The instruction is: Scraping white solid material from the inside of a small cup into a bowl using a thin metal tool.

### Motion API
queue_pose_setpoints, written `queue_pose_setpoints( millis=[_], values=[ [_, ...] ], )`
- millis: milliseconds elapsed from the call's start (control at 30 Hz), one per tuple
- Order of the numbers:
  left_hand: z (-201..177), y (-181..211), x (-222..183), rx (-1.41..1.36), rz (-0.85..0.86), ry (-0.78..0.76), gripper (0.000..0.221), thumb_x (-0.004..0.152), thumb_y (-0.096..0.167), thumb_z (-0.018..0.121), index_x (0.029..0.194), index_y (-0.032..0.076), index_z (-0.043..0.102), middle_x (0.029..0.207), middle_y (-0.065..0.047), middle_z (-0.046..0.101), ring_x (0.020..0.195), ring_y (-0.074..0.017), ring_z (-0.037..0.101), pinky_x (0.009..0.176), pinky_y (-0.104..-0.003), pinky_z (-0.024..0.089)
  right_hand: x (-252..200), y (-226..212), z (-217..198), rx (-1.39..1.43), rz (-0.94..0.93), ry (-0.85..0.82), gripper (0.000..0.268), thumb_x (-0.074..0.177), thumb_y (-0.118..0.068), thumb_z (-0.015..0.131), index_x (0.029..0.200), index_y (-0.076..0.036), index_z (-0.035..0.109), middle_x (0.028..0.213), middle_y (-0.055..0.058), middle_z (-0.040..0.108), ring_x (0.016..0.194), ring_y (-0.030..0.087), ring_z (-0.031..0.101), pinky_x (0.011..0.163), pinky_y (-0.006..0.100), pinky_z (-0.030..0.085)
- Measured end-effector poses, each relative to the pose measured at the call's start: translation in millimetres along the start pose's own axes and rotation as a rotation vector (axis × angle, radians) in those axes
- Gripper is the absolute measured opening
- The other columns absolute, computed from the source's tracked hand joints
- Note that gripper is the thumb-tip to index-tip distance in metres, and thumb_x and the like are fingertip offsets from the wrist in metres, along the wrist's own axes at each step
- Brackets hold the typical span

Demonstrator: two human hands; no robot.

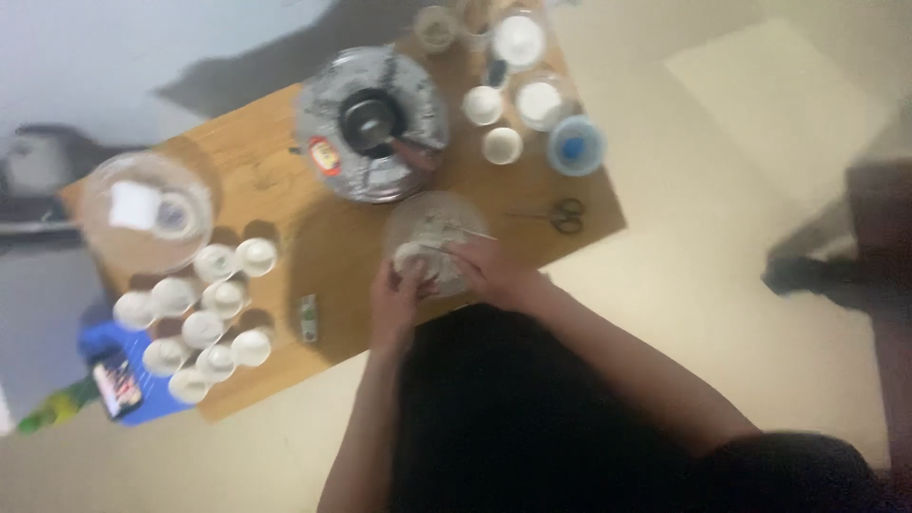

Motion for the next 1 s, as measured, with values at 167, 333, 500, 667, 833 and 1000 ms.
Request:
queue_pose_setpoints(
  millis=[167, 333, 500, 667, 833, 1000],
  values=[
    [-7, -11, 8, -0.071, 0.073, 0.017, 0.038, 0.097, 0.018, 0.071, 0.128, 0.000, 0.058, 0.108, -0.017, 0.065, 0.084, -0.0240, 0.072, 0.075, -0.038, 0.064, 4, 18, 17, 0.045, -0.041, 0.027, 0.032, 0.107, -0.027, 0.049, 0.113, -0.006, 0.072, 0.104, 0.019, 0.073, 0.102, 0.035, 0.070, 0.092, 0.043, 0.054],
    [3, 20, -10, -0.060, 0.104, -0.014, 0.034, 0.098, 0.015, 0.071, 0.126, 0.001, 0.059, 0.108, -0.016, 0.066, 0.078, -0.0226, 0.074, 0.071, -0.039, 0.066, -3, 19, 5, 0.071, 0.025, 0.034, 0.036, 0.111, -0.030, 0.045, 0.113, -0.007, 0.072, 0.103, 0.017, 0.074, 0.096, 0.031, 0.071, 0.086, 0.042, 0.053],
    [4, 11, -7, -0.061, 0.106, -0.014, 0.041, 0.098, 0.020, 0.072, 0.132, 0.001, 0.058, 0.114, -0.019, 0.065, 0.087, -0.0251, 0.073, 0.073, -0.041, 0.066, -2, 2, -4, -0.060, 0.013, 0.037, 0.039, 0.110, -0.033, 0.044, 0.121, -0.007, 0.070, 0.110, 0.016, 0.074, 0.104, 0.031, 0.071, 0.093, 0.044, 0.054],
    [-3, 14, -8, -0.036, 0.109, 0.025, 0.043, 0.096, 0.021, 0.073, 0.133, 0.003, 0.059, 0.112, -0.017, 0.065, 0.083, -0.0221, 0.071, 0.075, -0.039, 0.065, -5, -9, -5, -0.106, 0.040, 0.055, 0.039, 0.111, -0.035, 0.042, 0.120, -0.008, 0.069, 0.109, 0.016, 0.073, 0.104, 0.033, 0.070, 0.090, 0.045, 0.054],
    [-4, 11, -7, -0.024, 0.090, 0.009, 0.046, 0.098, 0.026, 0.072, 0.137, 0.005, 0.058, 0.112, -0.015, 0.064, 0.082, -0.0208, 0.071, 0.075, -0.040, 0.064, -4, 5, 5, -0.210, 0.037, 0.069, 0.040, 0.111, -0.036, 0.041, 0.116, -0.008, 0.069, 0.106, 0.016, 0.074, 0.100, 0.032, 0.071, 0.088, 0.045, 0.055],
    [-4, -13, 11, -0.083, 0.053, 0.027, 0.047, 0.097, 0.021, 0.071, 0.135, -0.003, 0.057, 0.116, -0.019, 0.062, 0.087, -0.0215, 0.067, 0.077, -0.038, 0.060, -2, 87, 50, -0.399, -0.114, 0.141, 0.029, 0.106, -0.028, 0.050, 0.128, -0.014, 0.065, 0.119, 0.012, 0.070, 0.114, 0.029, 0.067, 0.096, 0.044, 0.054]
  ],
)
Point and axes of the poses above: each hand's wrist, its own x-axis towards the middle knuckle, its own z-axis out of the palm, y = z × x, the point moved 9 cm from there along x, towards the middle knuckle
